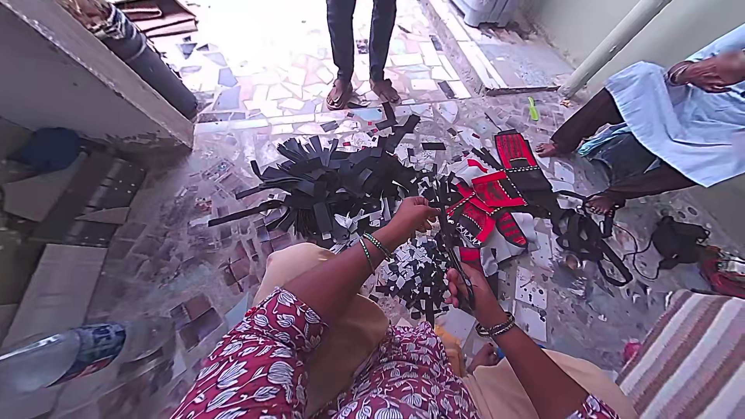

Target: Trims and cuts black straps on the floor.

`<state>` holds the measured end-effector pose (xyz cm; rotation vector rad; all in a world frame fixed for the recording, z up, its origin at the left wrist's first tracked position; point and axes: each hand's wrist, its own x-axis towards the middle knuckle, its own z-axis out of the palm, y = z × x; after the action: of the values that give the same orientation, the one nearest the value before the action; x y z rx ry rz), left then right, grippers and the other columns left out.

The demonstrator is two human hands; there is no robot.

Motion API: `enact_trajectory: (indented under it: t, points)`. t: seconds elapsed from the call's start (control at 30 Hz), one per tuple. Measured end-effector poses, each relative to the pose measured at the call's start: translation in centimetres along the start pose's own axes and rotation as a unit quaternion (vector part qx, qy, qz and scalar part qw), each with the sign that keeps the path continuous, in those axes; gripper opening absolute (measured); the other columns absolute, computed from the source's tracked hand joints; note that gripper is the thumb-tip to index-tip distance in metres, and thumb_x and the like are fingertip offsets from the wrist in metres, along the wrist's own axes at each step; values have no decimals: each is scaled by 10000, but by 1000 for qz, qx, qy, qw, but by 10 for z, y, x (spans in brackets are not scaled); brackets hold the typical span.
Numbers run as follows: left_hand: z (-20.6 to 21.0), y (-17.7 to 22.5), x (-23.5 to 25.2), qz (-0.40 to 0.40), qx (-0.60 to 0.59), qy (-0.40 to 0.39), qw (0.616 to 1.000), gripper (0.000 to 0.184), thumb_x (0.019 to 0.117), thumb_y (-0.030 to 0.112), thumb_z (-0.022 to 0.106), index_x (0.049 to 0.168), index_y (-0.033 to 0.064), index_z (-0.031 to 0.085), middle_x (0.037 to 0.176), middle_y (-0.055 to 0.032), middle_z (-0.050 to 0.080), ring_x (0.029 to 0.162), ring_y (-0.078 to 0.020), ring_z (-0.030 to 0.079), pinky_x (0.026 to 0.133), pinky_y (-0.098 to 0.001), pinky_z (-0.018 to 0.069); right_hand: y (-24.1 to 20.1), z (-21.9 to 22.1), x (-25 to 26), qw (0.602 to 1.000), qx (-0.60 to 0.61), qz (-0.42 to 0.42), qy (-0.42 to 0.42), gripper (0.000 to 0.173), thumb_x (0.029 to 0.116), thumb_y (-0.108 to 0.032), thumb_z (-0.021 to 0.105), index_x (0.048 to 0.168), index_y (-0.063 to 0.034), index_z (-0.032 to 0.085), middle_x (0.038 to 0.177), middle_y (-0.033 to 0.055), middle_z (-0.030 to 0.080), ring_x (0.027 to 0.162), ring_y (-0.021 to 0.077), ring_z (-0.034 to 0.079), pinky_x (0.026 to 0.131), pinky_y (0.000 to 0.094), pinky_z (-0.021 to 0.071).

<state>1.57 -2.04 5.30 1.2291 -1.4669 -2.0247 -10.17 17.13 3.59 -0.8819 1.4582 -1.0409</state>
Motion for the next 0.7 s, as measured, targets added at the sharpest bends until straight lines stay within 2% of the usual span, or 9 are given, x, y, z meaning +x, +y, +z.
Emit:
enact_trajectory:
  t: [0.1, 0.2, 0.3, 0.47, 0.7]
  points:
    - [-3, -2, -5, 33, -16, 9, 999, 110, 1019, 143, 606, 954, 59, 579, 718, -11, 569, 536, -61, 538, 537, -211, 491, 0, 1, -2, 1000, 2, -4, 7, 252, 1020, -346, 509, 949, -107, 541, 601, -110, 507, 496, 30, 561, 542, 222, 562]
    - [-3, 5, 0, 22, -21, 21, 999, 115, 1010, 78, 614, 935, -8, 603, 712, -35, 604, 552, -77, 566, 555, -228, 503, 1, 0, -3, 1000, 7, -2, 8, 247, 1027, -329, 484, 948, -100, 534, 593, -103, 494, 485, 42, 549, 548, 239, 567]
    - [-3, 7, 0, 10, -8, 19, 1000, 105, 1006, 68, 618, 951, -21, 607, 719, -39, 618, 559, -77, 575, 569, -229, 511, 2, -2, -4, 1000, 4, 8, 6, 234, 1029, -309, 488, 967, -88, 533, 604, -99, 494, 495, 42, 552, 561, 237, 570]
    - [-1, 7, -1, 2, 11, 0, 1000, 90, 1003, 54, 619, 965, -28, 611, 754, -47, 617, 579, -82, 563, 576, -236, 501, 8, -4, -2, 1000, -15, -8, -1, 332, 994, -409, 555, 1024, -80, 526, 634, -116, 495, 529, 23, 559, 582, 217, 562]
    - [-1, 6, 1, 6, 16, -9, 1000, 97, 1002, 47, 618, 934, -22, 609, 736, -42, 612, 575, -78, 559, 571, -229, 497, 4, -6, -1, 1000, 6, 3, 0, 289, 1019, -373, 493, 995, -88, 531, 624, -105, 502, 518, 41, 567, 584, 239, 580]
